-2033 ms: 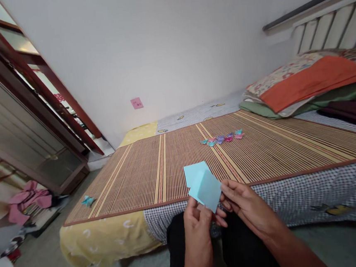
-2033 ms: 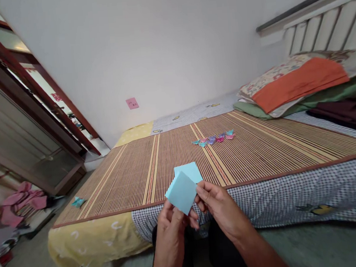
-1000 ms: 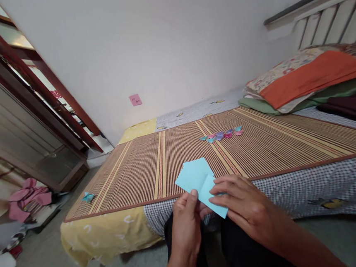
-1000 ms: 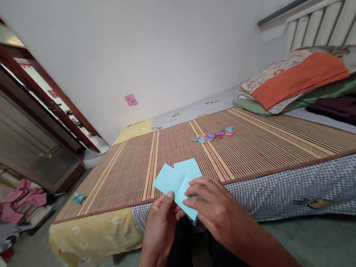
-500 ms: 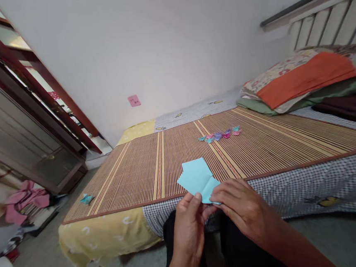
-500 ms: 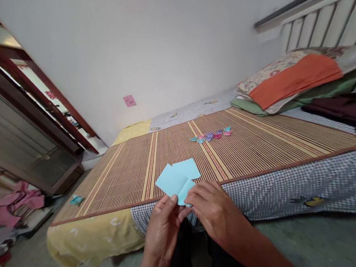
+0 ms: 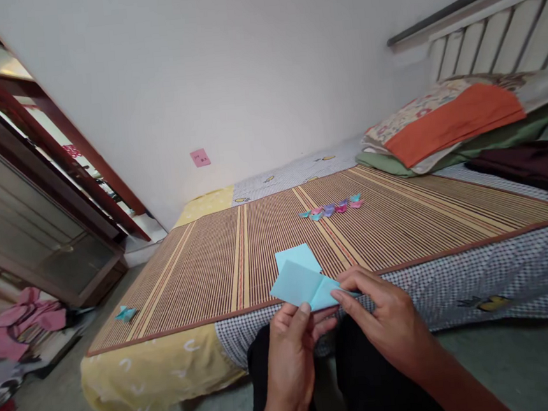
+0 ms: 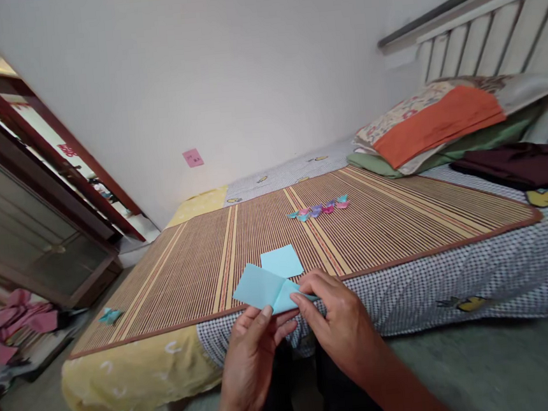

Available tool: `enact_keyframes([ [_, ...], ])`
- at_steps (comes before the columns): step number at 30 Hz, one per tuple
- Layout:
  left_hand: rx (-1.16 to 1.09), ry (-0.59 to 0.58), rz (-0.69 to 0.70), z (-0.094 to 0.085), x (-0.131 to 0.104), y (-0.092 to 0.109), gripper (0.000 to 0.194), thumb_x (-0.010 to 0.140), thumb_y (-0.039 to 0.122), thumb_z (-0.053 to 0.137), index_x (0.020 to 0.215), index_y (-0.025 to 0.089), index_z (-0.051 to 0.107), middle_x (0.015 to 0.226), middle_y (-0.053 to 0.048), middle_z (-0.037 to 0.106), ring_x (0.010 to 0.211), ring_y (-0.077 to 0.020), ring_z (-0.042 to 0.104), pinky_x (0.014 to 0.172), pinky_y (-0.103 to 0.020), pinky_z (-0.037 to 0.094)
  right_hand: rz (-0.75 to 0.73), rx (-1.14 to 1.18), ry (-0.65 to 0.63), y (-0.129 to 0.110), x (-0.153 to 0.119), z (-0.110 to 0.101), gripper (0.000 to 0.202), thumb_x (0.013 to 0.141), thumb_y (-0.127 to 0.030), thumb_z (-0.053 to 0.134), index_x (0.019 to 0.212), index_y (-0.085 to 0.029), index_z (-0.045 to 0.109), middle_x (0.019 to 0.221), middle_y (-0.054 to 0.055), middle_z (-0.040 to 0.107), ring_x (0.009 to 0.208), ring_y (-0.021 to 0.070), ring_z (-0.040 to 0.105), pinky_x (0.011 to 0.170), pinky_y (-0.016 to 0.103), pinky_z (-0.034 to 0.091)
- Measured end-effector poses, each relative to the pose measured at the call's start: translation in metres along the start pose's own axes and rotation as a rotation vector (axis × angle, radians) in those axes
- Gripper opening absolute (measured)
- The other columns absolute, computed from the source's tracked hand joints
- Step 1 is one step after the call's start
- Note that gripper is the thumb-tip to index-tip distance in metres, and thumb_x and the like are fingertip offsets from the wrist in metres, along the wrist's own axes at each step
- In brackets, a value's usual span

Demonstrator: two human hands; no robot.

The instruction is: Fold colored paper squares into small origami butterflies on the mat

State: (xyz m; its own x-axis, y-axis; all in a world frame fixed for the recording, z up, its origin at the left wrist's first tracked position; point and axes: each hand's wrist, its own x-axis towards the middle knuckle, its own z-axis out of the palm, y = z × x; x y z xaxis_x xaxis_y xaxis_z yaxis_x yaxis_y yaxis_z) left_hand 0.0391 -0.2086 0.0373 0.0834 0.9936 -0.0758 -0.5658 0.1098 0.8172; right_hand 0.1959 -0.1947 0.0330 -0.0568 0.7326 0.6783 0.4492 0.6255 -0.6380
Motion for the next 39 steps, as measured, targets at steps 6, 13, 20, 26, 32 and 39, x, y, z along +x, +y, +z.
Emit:
enact_keyframes([
  [6,-0.001,-0.008,0.003,0.002,-0.002,0.000,0.032,0.079,0.029,0.084,0.104,0.010,0.076,0.108,-0.016,0.079,0.091,-0.0263,0.078,0.076,-0.030,0.062,0.033,0.005,0.010,-0.005,0.002,-0.001,0.021,0.098,-0.017,0.055,0.078,-0.021,0.058,0.078,0.001,0.061,0.075,0.0171,0.061,0.071,0.027,0.046],
  [13,-0.042,0.041,-0.033,0.005,-0.001,-0.004,0.033,0.073,0.023,0.089,0.100,0.009,0.076,0.100,-0.014,0.080,0.082,-0.0236,0.078,0.068,-0.025,0.062,0.068,0.033,0.016,-0.013,0.004,-0.002,0.021,0.096,-0.017,0.056,0.076,-0.021,0.058,0.076,0.000,0.064,0.073,0.0161,0.063,0.069,0.026,0.046],
  [20,-0.091,0.057,-0.076,0.006,-0.002,-0.004,0.027,0.072,0.021,0.089,0.094,0.009,0.077,0.096,-0.012,0.081,0.078,-0.0208,0.078,0.067,-0.024,0.062,0.114,0.036,0.042,-0.012,0.004,0.001,0.018,0.092,-0.017,0.059,0.075,-0.021,0.059,0.074,-0.001,0.065,0.071,0.0152,0.064,0.069,0.025,0.045],
  [26,-0.112,0.054,-0.076,0.007,-0.002,-0.006,0.025,0.073,0.019,0.088,0.093,0.010,0.077,0.093,-0.011,0.081,0.075,-0.0206,0.078,0.065,-0.024,0.062,0.143,0.046,0.043,-0.011,0.005,0.001,0.018,0.091,-0.018,0.059,0.073,-0.021,0.060,0.073,-0.001,0.065,0.069,0.0154,0.064,0.068,0.026,0.046],
  [32,-0.082,0.042,-0.055,0.009,-0.003,-0.006,0.029,0.078,0.020,0.084,0.104,0.010,0.076,0.099,-0.013,0.081,0.079,-0.0219,0.078,0.065,-0.023,0.061,0.169,0.051,0.043,-0.014,0.007,-0.001,0.019,0.090,-0.020,0.059,0.071,-0.022,0.059,0.072,0.000,0.066,0.069,0.0170,0.064,0.066,0.027,0.047],
  [39,-0.062,0.067,-0.048,0.009,-0.003,-0.007,0.039,0.073,0.024,0.088,0.106,0.010,0.075,0.100,-0.013,0.080,0.078,-0.0230,0.079,0.063,-0.023,0.060,0.201,0.059,0.041,-0.018,0.008,-0.003,0.020,0.089,-0.020,0.059,0.070,-0.022,0.058,0.070,0.000,0.066,0.067,0.0171,0.064,0.065,0.027,0.047],
])
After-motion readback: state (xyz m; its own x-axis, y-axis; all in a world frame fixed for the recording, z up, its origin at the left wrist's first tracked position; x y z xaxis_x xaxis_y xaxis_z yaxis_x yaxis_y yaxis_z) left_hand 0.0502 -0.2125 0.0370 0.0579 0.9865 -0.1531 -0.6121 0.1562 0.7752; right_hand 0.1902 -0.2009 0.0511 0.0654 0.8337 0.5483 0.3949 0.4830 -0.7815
